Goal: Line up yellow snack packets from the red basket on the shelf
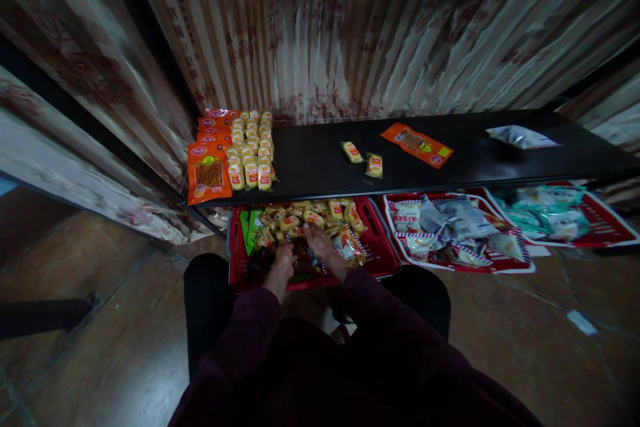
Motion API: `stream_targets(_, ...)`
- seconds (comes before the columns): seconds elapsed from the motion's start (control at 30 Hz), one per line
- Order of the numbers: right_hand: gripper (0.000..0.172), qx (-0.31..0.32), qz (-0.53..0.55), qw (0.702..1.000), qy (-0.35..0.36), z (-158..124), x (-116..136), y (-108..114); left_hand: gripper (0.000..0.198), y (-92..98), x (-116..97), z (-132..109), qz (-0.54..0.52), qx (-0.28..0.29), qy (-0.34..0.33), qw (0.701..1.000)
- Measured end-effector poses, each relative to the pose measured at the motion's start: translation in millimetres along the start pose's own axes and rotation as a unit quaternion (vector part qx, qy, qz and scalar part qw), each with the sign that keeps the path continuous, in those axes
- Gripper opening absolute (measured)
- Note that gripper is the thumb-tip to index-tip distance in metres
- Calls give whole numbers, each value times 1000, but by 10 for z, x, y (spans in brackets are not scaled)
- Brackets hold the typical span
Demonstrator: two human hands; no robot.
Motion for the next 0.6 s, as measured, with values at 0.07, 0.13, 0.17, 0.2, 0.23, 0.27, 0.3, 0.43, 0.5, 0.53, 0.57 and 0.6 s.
stream_targets(0.07, 66, 8, -18, 1000, 0, -1, -52, -35, 20, -15, 9, 14, -17, -15, 20, 1000)
stream_targets(0.13, 62, 16, -39, 999, -3, -13, -91, -60, 18, -36, 6, 27, -35, -23, 34, 999)
stream_targets(0.17, 59, 21, -49, 999, -5, -20, -103, -67, 16, -47, 2, 33, -43, -24, 39, 998)
stream_targets(0.2, 56, 26, -59, 998, -8, -26, -110, -70, 14, -55, -1, 39, -51, -25, 44, 997)
stream_targets(0.23, 52, 31, -68, 997, -10, -30, -111, -70, 11, -61, -4, 43, -57, -26, 47, 997)
stream_targets(0.27, 49, 36, -77, 996, -11, -32, -107, -67, 9, -64, -6, 45, -63, -27, 49, 996)
stream_targets(0.3, 46, 40, -84, 996, -13, -30, -98, -62, 8, -63, -8, 47, -68, -28, 50, 996)
stream_targets(0.43, 41, 56, -106, 993, -21, 7, -59, -59, 12, -50, -9, 53, -86, -39, 51, 994)
stream_targets(0.5, 38, 68, -114, 991, -26, 36, -52, -83, 12, -52, -7, 66, -94, -41, 50, 993)
stream_targets(0.53, 36, 75, -118, 990, -28, 49, -53, -101, 11, -58, -6, 78, -98, -40, 50, 993)
stream_targets(0.57, 34, 81, -121, 989, -30, 61, -55, -120, 10, -65, -4, 92, -102, -39, 49, 993)
stream_targets(0.6, 32, 88, -124, 988, -31, 71, -58, -141, 9, -73, 0, 108, -106, -36, 47, 993)
Point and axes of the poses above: each hand's wrist, its own z-axis towards the middle knuckle, its own y-axis out of the back of the hand, x = y × z, the point moved 5 cm from there along z, towards the middle knuckle, and after that the axes turned 7 degrees about z, right-handed, at the moved point
